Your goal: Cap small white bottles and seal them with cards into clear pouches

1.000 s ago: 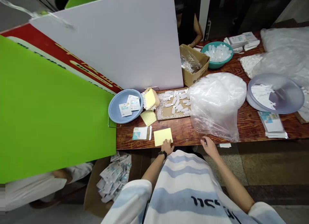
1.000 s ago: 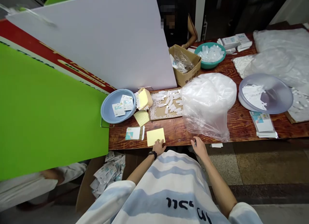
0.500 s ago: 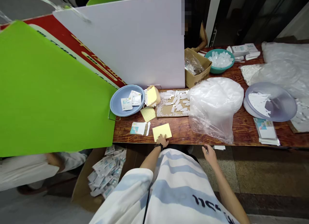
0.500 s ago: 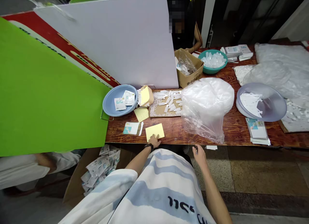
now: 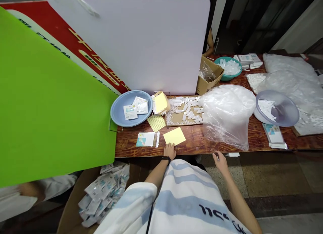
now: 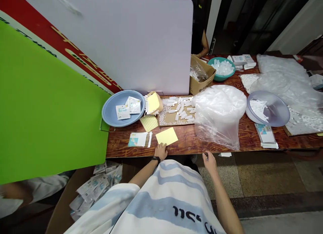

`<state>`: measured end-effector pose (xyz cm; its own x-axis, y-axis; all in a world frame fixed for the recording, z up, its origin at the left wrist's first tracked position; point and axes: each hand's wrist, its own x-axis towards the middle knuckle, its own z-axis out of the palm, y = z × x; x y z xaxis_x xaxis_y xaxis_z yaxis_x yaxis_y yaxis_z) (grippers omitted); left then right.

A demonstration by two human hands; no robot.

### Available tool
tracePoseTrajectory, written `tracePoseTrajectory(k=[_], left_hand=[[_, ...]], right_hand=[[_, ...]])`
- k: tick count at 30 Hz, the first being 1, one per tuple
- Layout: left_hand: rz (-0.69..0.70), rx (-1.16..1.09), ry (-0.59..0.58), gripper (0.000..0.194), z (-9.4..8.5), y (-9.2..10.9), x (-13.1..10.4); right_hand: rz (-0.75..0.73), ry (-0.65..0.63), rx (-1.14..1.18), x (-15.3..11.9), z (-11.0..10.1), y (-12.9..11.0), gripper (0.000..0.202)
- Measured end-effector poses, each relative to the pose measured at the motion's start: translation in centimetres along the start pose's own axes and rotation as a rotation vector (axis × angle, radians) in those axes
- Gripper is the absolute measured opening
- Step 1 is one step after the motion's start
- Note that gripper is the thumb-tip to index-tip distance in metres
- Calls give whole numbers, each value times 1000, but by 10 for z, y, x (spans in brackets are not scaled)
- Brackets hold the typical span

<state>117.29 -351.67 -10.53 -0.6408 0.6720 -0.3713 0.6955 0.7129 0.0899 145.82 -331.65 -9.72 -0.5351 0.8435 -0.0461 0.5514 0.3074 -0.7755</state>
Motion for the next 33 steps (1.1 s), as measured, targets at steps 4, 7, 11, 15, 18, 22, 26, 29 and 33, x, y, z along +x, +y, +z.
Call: tracePoseTrajectory(k=[4,7,11,15,18,22,26,29,33], left_hand=[[147,-2,32,51,-4,-37,0],[261,-4,41,46,-4,-69,-3],[394,-44,38,52,5,-97,-5],[481,-98,5,62,12,-103,-3],[513,-123,8,66,11,-103,1],[533,-124,62,61,17,-106,7],[623,-89,284,45,38,-108,8],[639,-79,373,44,48,-110,7],[630,-43,414,54,43,-117,10]], right_hand=[[17,54,21,-4,37,-42,51],[37,95,39,-17,72,-81,47],[14,74,56,-38,106,-131,40],[-73,12,101,-28,112,-176,37],[-159,-22,193,9,116,-208,36],[-264,-134,384,68,161,-227,37],[-287,-284,578,99,241,-198,50],[-299,-408,704,104,281,-170,57],[-395,-391,835,110,293,-169,50]])
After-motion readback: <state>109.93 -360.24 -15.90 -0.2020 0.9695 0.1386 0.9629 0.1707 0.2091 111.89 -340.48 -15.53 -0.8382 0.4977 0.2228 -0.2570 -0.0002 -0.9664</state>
